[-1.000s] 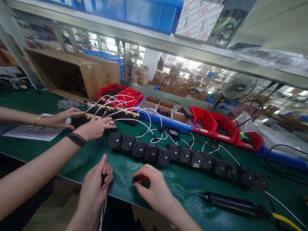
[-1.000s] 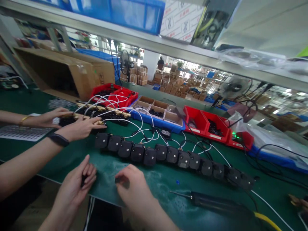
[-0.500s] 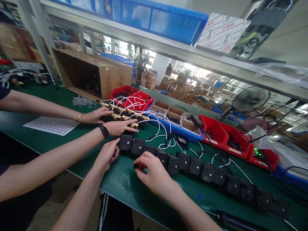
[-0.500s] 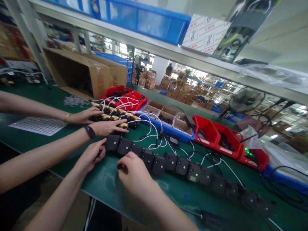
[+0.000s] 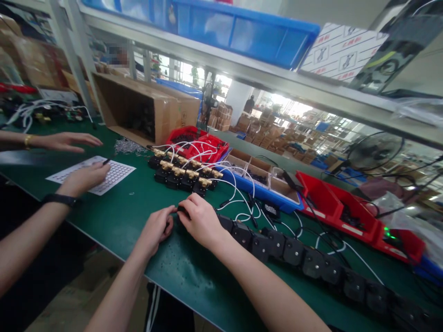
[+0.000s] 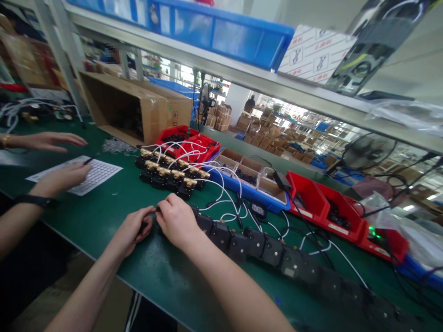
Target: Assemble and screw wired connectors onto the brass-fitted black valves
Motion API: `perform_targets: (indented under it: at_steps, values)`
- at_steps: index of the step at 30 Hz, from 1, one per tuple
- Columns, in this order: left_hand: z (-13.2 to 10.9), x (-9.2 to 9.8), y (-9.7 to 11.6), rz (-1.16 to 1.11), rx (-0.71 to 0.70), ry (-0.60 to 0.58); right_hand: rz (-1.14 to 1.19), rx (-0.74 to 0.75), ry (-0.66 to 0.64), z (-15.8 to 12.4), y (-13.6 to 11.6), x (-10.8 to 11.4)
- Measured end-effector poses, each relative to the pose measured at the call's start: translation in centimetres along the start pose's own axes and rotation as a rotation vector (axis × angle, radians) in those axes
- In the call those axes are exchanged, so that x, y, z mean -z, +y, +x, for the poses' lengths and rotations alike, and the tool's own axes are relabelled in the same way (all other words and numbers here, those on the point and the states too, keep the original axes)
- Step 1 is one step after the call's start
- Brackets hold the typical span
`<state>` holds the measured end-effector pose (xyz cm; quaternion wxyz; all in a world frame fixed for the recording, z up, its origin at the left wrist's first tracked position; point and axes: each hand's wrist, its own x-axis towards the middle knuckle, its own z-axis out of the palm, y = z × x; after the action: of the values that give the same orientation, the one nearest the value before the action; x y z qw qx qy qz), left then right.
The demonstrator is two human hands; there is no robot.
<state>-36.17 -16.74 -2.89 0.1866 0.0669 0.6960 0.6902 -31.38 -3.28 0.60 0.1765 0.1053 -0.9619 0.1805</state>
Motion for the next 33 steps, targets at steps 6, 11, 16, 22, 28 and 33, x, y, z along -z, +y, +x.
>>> perform_targets:
  at_steps: [6, 11, 16, 22, 28, 33]
  values:
    - [1.3, 0.7, 0.7, 0.038, -0.064, -0.055, -0.088, 0.020, -0.014, 0.4, -0.2, 0.0]
    - [1.2, 0.6, 1.1, 0.021, -0.036, -0.119, -0.139, 0.004, -0.007, 0.1, -0.2, -0.2]
    - [1.4, 0.7, 1.0, 0.014, 0.024, -0.139, -0.170, -0.026, 0.003, -0.1, -0.3, -0.5]
    - [1.8, 1.0, 0.6, 0.004, 0.044, -0.151, -0.135, 0.023, -0.031, -0.1, -0.4, 0.6]
    - [1.7, 1.1, 0.5, -0.002, 0.043, -0.141, -0.161, 0.058, -0.064, 0.1, -0.5, 0.8]
    - [2.0, 1.2, 0.8, 0.002, 0.060, -0.143, -0.204, 0.024, -0.052, 0.1, -0.7, 0.5]
